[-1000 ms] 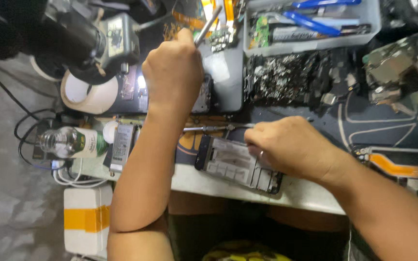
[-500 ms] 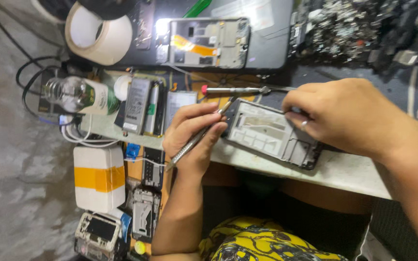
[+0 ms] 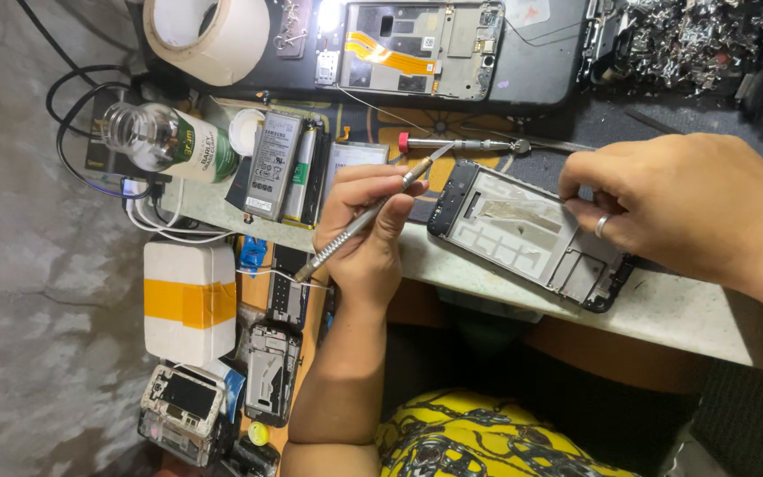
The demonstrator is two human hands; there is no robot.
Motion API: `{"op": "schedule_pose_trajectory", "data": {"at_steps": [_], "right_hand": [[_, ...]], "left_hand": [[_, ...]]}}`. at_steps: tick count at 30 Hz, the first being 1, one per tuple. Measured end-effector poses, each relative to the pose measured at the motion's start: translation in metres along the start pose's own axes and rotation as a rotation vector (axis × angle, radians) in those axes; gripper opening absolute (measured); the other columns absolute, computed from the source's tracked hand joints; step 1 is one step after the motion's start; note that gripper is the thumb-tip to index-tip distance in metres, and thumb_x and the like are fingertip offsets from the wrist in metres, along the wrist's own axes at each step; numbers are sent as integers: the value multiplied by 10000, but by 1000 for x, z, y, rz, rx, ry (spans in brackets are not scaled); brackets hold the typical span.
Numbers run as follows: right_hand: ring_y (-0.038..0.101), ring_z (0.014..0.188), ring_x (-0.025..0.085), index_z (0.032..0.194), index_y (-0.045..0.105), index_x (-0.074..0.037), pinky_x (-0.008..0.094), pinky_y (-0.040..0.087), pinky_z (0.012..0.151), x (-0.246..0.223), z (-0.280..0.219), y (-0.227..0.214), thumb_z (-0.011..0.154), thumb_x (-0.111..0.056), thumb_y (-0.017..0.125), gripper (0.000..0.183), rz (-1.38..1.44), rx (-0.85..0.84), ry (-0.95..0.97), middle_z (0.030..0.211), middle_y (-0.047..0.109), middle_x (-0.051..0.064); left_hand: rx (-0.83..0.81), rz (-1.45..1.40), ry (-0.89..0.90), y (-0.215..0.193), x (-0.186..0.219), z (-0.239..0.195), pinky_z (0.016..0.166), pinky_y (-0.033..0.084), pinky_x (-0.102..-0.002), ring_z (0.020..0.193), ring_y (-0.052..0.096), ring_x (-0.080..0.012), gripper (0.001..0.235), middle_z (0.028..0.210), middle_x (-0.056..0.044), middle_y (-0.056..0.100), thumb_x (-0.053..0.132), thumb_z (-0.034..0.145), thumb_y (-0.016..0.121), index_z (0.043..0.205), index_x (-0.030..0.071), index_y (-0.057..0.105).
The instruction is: The person uses a screwdriver to remove screws from a disassembled smartphone and then uses tweezers to lift and remove a small internal component. The removed parts are placed on the workbench.
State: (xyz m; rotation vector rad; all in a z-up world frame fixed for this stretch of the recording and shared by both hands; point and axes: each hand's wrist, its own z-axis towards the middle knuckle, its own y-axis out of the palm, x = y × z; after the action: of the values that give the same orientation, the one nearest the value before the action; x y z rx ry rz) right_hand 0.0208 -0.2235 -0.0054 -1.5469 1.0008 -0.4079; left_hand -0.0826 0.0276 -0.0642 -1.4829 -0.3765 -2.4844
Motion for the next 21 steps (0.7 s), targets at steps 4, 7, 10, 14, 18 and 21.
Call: {"op": "schedule_pose_trajectory", "data": {"at_steps": [4,7,10,14,18,21], "right_hand": [[707,806,212,961,707,-223,373,554,663,0,0,-2,817,-262,711,149,25,5,-11,851,721,-51],[707,800,208,930,722,-218,368,556,663,1,-1,-3,795,-239,725,136,25,-8,-13,868,712,-53],[706,794,211,929,745,-219,362,557,667,1,-1,-4,793,-242,758,138,38,-17,-15,873,711,-48],[708,791,214,992,766,-234,357,559,683,1,-1,-6,781,-230,772,210,65,-56,2,876,716,-41],[711,781,221,969,774,-216,356,561,681,3,-2,-9,716,-192,777,254,165,-33,-53,879,730,-28],[711,808,243,967,802,-236,374,559,701,3,-3,-10,750,-242,802,217,126,-16,-38,884,757,-8]], "left_hand": [[41,22,111,-2,-9,-2,949,564,-297,982,675,-206,289,1146,-158,662,273,1103,662,1128,-5,585],[69,-114,135,-2,-16,-4,1047,571,-349,927,663,-180,284,1030,-124,692,333,1099,630,1055,62,555],[63,-1,32,0,-13,2,779,460,-313,748,546,-139,224,887,-90,624,272,1044,661,1013,58,604],[-269,390,-107,4,7,18,696,560,-349,784,712,-141,154,893,-22,699,190,1029,683,1107,96,590],[-485,773,288,16,23,40,797,514,-417,919,624,-286,200,971,-61,628,64,985,729,1153,110,633],[-579,832,344,27,26,53,840,484,-431,944,602,-296,216,999,-54,622,54,929,731,1129,110,672]]}}
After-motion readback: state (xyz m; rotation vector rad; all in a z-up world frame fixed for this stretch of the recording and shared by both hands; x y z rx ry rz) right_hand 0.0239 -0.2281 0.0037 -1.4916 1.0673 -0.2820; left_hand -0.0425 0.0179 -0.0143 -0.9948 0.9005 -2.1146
